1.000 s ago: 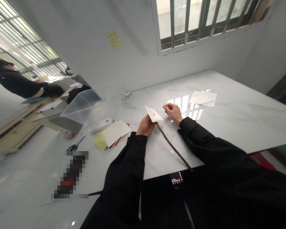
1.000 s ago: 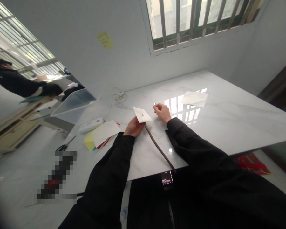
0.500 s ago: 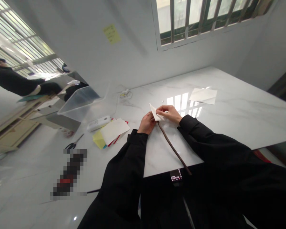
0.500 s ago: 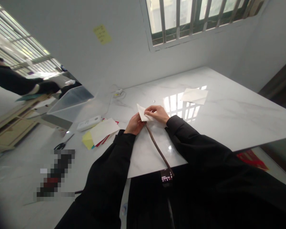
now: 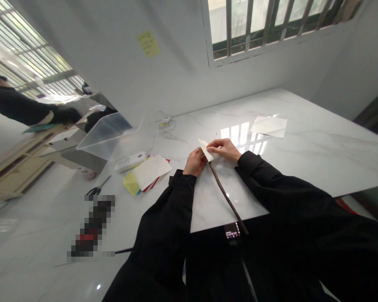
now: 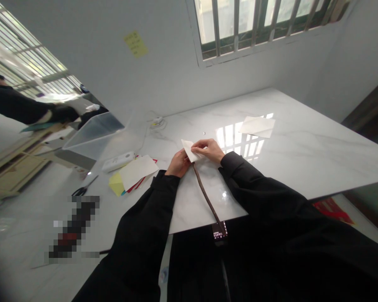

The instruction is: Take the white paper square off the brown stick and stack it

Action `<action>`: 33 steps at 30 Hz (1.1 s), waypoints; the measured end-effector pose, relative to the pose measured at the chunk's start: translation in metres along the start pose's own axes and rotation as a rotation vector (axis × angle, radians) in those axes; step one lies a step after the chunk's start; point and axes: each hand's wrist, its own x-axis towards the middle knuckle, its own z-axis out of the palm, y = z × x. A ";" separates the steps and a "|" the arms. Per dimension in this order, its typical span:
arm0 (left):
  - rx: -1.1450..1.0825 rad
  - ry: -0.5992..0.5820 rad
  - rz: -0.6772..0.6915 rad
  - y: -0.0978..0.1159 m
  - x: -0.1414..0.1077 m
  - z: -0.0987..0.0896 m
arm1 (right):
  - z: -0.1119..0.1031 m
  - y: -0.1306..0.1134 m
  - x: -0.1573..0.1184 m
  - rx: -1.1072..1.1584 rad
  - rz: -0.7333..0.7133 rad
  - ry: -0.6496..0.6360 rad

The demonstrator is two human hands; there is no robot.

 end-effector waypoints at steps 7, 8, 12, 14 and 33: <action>-0.073 0.019 0.001 -0.001 0.001 0.001 | -0.003 0.004 0.002 -0.022 0.022 0.015; -0.073 0.025 0.000 -0.001 0.001 0.001 | -0.003 0.005 0.002 -0.027 0.020 0.022; -0.080 0.046 0.000 0.000 0.001 0.003 | -0.003 0.008 0.003 -0.062 0.000 0.046; -0.085 0.061 0.000 0.002 0.001 0.005 | -0.003 0.010 0.003 -0.092 -0.013 0.068; 0.058 0.005 0.040 0.005 0.030 0.010 | 0.001 0.006 0.007 -0.237 0.054 0.279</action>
